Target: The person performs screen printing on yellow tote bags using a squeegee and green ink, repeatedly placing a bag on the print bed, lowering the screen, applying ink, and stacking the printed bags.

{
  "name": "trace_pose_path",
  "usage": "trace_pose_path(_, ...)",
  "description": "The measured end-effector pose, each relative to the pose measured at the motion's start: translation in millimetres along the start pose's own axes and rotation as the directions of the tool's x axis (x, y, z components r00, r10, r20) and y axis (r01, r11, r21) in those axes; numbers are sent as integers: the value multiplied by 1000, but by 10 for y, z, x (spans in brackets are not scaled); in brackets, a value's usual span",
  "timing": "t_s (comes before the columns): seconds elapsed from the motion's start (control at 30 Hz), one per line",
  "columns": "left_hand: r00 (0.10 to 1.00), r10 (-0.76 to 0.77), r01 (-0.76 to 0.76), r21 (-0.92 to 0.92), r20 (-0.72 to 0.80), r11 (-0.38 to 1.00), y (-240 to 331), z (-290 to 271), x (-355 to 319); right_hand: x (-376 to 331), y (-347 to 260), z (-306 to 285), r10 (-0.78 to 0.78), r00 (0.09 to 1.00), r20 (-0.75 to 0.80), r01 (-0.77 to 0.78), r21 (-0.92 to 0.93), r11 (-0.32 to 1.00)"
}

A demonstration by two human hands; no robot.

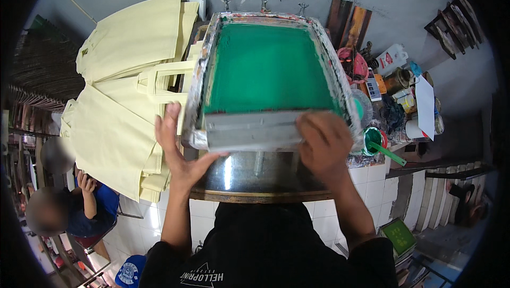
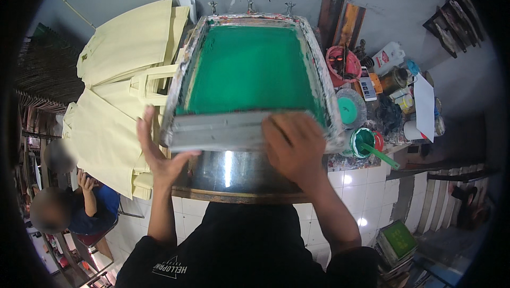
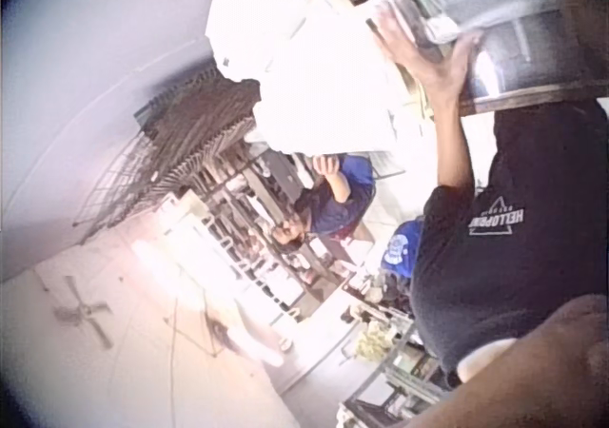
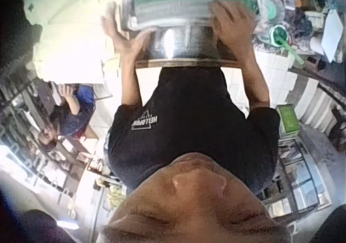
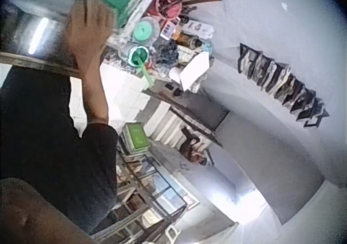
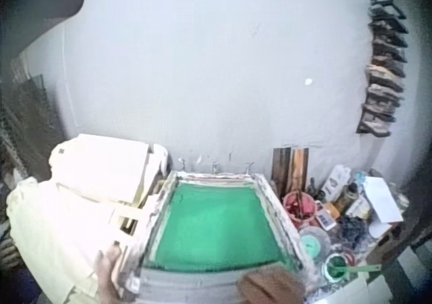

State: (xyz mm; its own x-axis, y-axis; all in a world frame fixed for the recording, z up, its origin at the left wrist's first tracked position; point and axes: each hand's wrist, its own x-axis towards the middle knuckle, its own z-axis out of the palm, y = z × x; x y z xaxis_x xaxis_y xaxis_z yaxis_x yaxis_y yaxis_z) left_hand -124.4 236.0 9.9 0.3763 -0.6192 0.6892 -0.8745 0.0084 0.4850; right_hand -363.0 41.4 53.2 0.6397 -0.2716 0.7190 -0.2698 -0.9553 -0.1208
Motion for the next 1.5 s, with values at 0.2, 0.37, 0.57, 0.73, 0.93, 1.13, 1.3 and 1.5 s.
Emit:
trace_pose_path(0.2, 943, -330, 325, -330, 44, 886, -167, 137, 662, 1257, 361, -389, -74, 988, -136, 46, -199, 979)
trace_pose_path(0.37, 862, -376, 162, 520, 339, 839, -1242, 480, 334, 2126, 397, -658, 159, 987, -2, -155, -221, 963)
trace_pose_path(0.57, 599, -628, 285, 601, 497, 747, -1170, 463, 764, 2552, 609, -601, 71, 987, -145, -103, -231, 967)
trace_pose_path(0.73, 738, -587, 575, 145, 333, 805, -1133, 128, 1025, 2838, 843, -689, 140, 986, -89, -158, -231, 960)
trace_pose_path(0.93, 674, -731, 616, 465, 105, 635, -2004, -2015, 1054, 3039, 975, -647, 99, 993, -70, -115, -265, 957)
trace_pose_path(1.13, 884, -407, 433, 731, -230, 528, -2204, -1881, 889, 3076, 997, -620, 63, 996, -70, -75, -194, 978)
trace_pose_path(1.3, 849, -264, 199, 186, 458, 962, -747, 1279, 947, 3057, 1179, -617, 39, 996, -78, -55, -215, 975)
trace_pose_path(1.5, 642, -238, 19, 295, 729, 955, -27, 2976, 1229, 3070, 1145, -600, 41, 998, -53, -50, -183, 982)
